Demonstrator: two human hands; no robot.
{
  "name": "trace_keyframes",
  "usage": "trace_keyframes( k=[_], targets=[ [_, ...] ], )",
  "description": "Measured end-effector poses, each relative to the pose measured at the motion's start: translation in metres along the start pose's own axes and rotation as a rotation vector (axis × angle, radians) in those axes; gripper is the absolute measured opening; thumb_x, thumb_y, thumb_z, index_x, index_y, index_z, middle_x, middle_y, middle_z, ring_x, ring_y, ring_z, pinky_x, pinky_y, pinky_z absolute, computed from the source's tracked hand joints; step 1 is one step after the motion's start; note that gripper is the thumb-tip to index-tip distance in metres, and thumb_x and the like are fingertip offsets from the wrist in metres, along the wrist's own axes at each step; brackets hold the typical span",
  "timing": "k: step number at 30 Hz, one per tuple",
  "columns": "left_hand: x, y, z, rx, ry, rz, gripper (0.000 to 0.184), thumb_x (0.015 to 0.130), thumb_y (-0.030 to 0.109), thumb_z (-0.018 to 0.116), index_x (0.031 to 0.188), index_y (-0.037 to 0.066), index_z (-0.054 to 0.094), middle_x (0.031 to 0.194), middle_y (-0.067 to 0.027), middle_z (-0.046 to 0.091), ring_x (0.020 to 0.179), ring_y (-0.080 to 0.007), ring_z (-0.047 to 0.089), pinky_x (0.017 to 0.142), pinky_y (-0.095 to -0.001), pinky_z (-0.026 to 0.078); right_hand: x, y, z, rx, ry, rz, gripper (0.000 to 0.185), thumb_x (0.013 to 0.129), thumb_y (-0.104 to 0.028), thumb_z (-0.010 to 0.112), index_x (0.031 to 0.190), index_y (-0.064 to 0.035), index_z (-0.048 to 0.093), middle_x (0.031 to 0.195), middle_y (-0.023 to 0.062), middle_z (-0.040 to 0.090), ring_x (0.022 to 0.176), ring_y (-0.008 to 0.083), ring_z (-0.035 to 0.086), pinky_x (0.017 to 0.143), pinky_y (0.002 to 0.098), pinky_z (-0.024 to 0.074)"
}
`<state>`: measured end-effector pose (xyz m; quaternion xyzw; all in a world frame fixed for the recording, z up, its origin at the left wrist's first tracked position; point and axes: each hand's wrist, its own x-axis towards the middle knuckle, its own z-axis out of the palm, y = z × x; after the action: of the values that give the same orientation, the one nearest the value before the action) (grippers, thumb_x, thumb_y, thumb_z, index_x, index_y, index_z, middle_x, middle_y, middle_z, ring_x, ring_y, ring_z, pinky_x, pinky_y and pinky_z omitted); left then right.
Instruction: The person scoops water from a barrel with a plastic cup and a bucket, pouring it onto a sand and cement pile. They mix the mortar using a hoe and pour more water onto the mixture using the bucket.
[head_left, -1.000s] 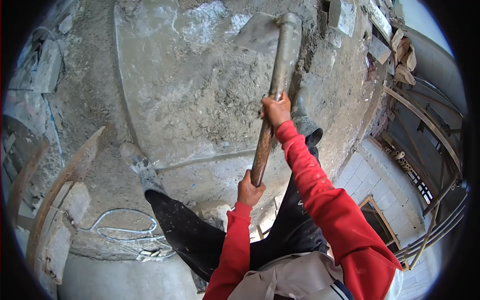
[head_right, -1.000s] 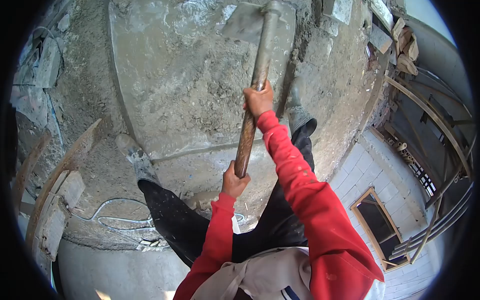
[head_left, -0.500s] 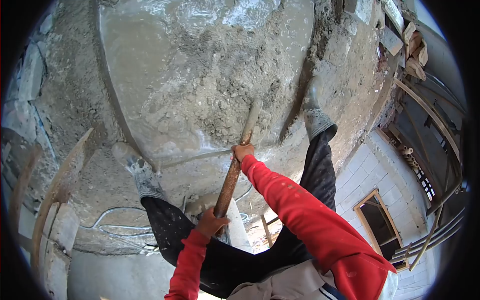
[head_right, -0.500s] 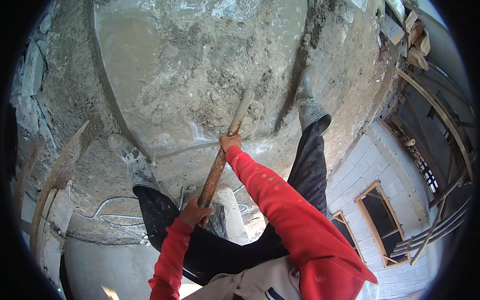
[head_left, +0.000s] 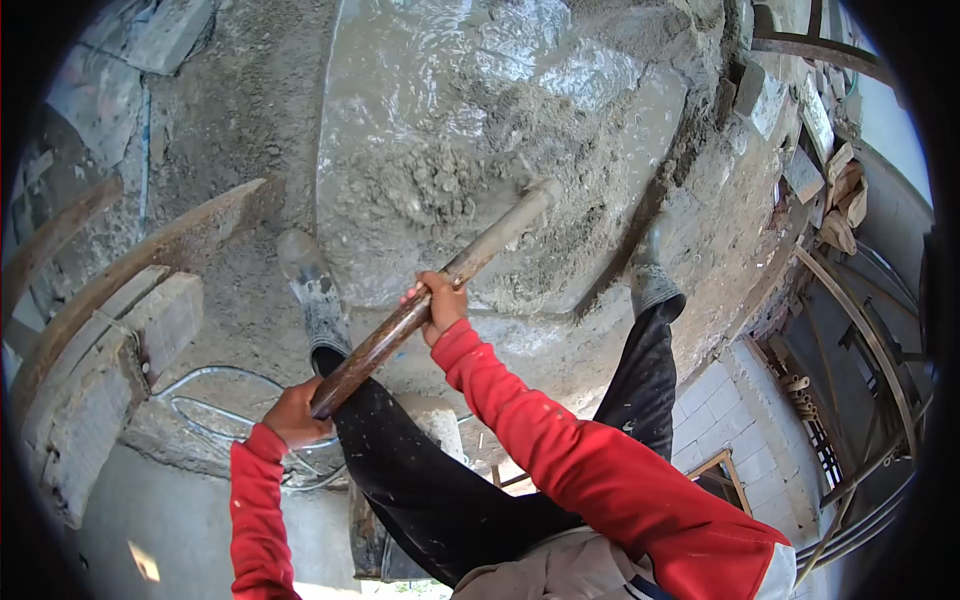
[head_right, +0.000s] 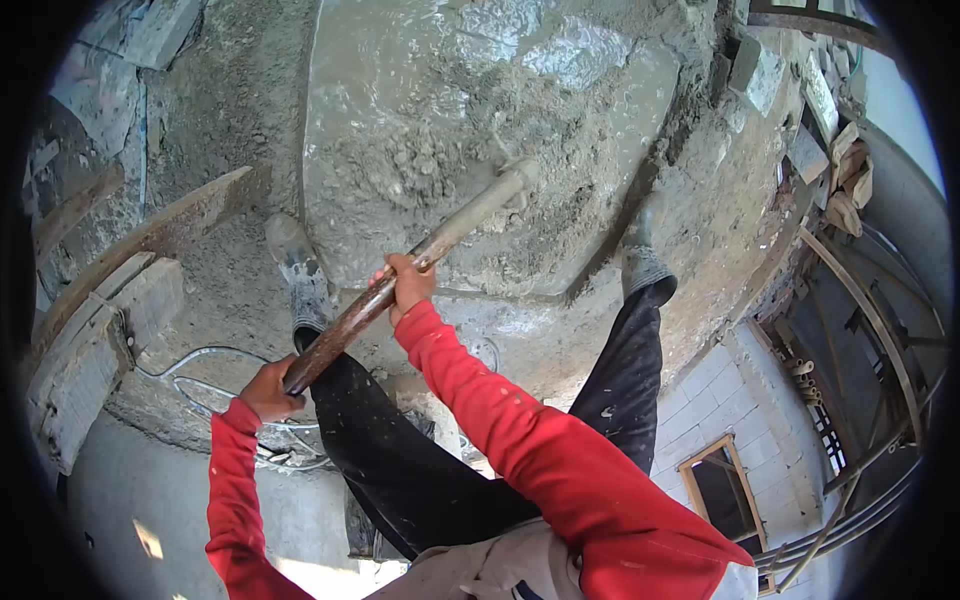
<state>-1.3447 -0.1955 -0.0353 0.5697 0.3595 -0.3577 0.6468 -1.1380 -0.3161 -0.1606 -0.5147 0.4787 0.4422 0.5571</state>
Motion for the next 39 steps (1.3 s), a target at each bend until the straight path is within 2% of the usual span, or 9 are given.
trace_keyframes(
  k=[1,3,6,11,17,22,27,31,39],
  targets=[
    [0.009,-0.002,0.012,0.074,0.052,0.282,0.035,0.070,0.000,0.064,0.102,0.002,0.051,0.061,-0.0014,0.047,0.043,-0.0090,0.047,0.039,-0.0253,0.038,-0.008,-0.028,-0.005,-0.060,-0.018,-0.096,0.010,0.076,0.000,0.056,0.080,-0.0013,0.048,0.059,0.0092,0.049,0.047,0.0211,0.053,0.048,0.0402,0.0515],
    [0.038,0.042,0.048,-0.224,-0.128,-0.044,0.039,0.071,0.003,0.064,0.107,0.002,0.049,0.061,-0.0005,0.046,0.043,-0.0084,0.045,0.039,-0.0250,0.037,-0.014,-0.088,-0.018,-0.190,0.064,-0.271,0.010,0.076,-0.002,0.056,0.078,-0.0023,0.046,0.058,0.0079,0.048,0.044,0.0188,0.052,0.044,0.0368,0.0517],
    [0.081,0.074,0.111,-0.354,-0.181,0.093,0.043,0.072,0.007,0.065,0.109,0.000,0.045,0.061,0.0000,0.044,0.042,-0.0084,0.045,0.039,-0.0254,0.037,0.028,-0.150,-0.066,-0.351,0.141,-0.320,0.011,0.075,-0.003,0.057,0.075,-0.0035,0.046,0.056,0.0067,0.047,0.043,0.0170,0.051,0.040,0.0337,0.0488],
    [0.084,0.079,0.027,-0.494,-0.329,-0.176,0.030,0.073,0.006,0.064,0.096,-0.001,0.046,0.057,-0.0031,0.046,0.039,-0.0115,0.048,0.034,-0.0275,0.037,0.101,-0.090,-0.040,-0.297,0.232,-0.034,0.017,0.074,-0.002,0.058,0.087,0.0046,0.048,0.064,0.0141,0.052,0.045,0.0225,0.052,0.043,0.0362,0.0485],
    [-0.009,0.067,-0.053,-0.517,-0.058,-0.386,0.022,0.072,0.005,0.062,0.088,-0.001,0.048,0.056,-0.0054,0.048,0.039,-0.0153,0.050,0.035,-0.0289,0.040,0.075,0.046,0.076,-0.253,0.038,0.194,0.014,0.067,0.004,0.059,0.076,0.0018,0.048,0.055,0.0100,0.049,0.043,0.0221,0.050,0.041,0.0364,0.0458],
    [-0.019,0.055,-0.017,0.083,0.356,-0.064,0.039,0.065,0.011,0.066,0.096,0.000,0.045,0.056,-0.0192,0.050,0.050,-0.0350,0.057,0.052,-0.0447,0.045,0.043,-0.006,0.099,-0.175,-0.267,0.155,0.008,0.073,-0.004,0.056,0.074,-0.0024,0.048,0.053,0.0081,0.047,0.043,0.0199,0.050,0.043,0.0369,0.0476],
    [0.061,0.093,0.004,0.129,0.536,0.004,0.040,0.067,0.012,0.067,0.097,0.003,0.042,0.062,-0.0222,0.058,0.063,-0.0428,0.058,0.057,-0.0503,0.046,0.044,-0.123,0.136,-0.301,-0.436,-0.158,0.007,0.075,-0.007,0.054,0.073,-0.0027,0.049,0.057,0.0069,0.049,0.045,0.0176,0.051,0.045,0.0344,0.0492],
    [0.108,0.122,0.063,0.035,0.707,-0.058,0.034,0.069,0.010,0.064,0.094,0.005,0.041,0.061,-0.0237,0.056,0.064,-0.0449,0.057,0.057,-0.0527,0.043,0.077,-0.156,0.129,-0.417,-0.479,-0.186,0.007,0.075,-0.006,0.055,0.073,-0.0019,0.051,0.057,0.0054,0.050,0.046,0.0151,0.053,0.044,0.0309,0.0502],
    [0.063,0.086,0.261,-0.358,0.552,-0.485,0.038,0.065,0.012,0.064,0.093,0.004,0.040,0.067,-0.0211,0.057,0.067,-0.0361,0.062,0.059,-0.0441,0.046,0.088,-0.021,-0.052,-0.760,-0.273,0.180,0.018,0.070,-0.003,0.060,0.081,-0.0030,0.047,0.055,0.0085,0.050,0.038,0.0186,0.050,0.036,0.0353,0.0456]
  ],
)
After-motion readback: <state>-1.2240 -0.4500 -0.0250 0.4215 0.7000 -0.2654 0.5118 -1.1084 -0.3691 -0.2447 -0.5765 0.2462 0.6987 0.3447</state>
